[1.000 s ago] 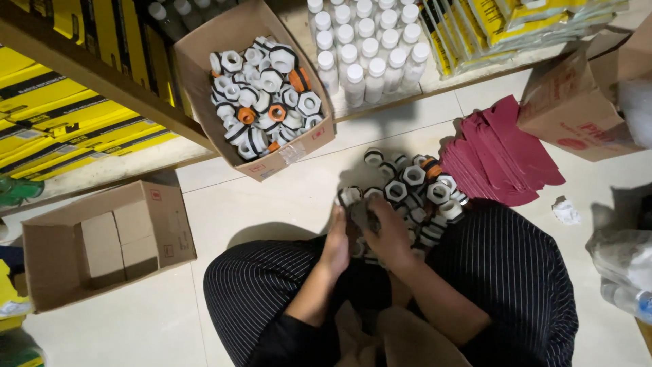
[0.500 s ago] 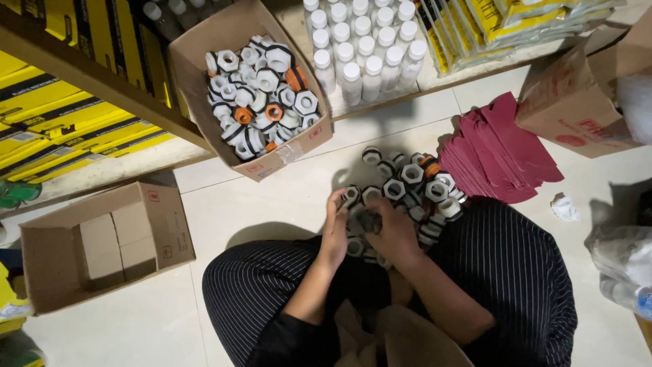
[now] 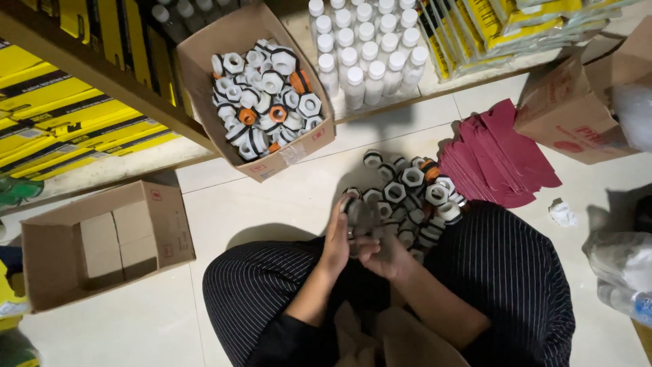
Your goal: The person sits on the floor and wipes small white plastic parts with a grey cloth. They pick up each part, rub it with the cloth, and place it into a cardboard box. The person repeats this process for multiple parts.
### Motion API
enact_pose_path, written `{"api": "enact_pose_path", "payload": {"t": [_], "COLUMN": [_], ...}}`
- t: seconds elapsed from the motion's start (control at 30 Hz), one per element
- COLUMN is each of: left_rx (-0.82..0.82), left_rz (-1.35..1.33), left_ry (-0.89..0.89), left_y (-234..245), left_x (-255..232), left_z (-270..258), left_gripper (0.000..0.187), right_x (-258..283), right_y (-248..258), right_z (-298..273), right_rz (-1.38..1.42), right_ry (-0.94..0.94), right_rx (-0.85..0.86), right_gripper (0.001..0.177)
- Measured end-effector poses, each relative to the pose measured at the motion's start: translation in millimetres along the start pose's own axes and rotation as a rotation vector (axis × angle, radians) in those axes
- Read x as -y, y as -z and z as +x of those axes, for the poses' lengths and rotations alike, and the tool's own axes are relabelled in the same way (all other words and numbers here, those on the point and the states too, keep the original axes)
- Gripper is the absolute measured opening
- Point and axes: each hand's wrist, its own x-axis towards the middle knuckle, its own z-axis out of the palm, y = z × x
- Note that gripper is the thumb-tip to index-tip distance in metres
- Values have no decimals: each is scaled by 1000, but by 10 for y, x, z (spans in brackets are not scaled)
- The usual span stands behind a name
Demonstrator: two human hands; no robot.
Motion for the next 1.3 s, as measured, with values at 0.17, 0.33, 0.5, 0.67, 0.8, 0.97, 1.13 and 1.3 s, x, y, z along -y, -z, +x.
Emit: {"api": "enact_pose_path", "payload": {"t": [0.17,0.33,0.5,0.67,0.8,0.97,1.13,1.3], "left_rx": [-78,-153,-46,39,115,157,155,-10], "left_rz": [-18,62,299,391,607,664,498,523], "left_ry": [-62,-105,-203,-276,-381,-432,-482,-493], "left_y": [-83,12,61,-6,-2,44,95,1], "left_x": [10,189,-139,-260,-179,-53,289,191], "left_z": [24,51,93,103,95,35,-8,48], "left_gripper": [54,36,26,38,47,53,56,50], "right_x": [197,-63,-145,-149,160,314,395,-250], "right_y": [-223,-387,-203,-205,-124,-184,-74,-583], "right_z": [41,-154,-133,-116,-23,51,301,-224], "right_rz": [-837,-2095,-2263,-2079,-2039,-1845,-1547,-1208], "right_ry": [287,964,769,966,873,548,420,397], "right_rx": [106,-195,-407,-345,-509,-657,-591,-503], "right_gripper": [40,64,69,53,52,83,82,79]}}
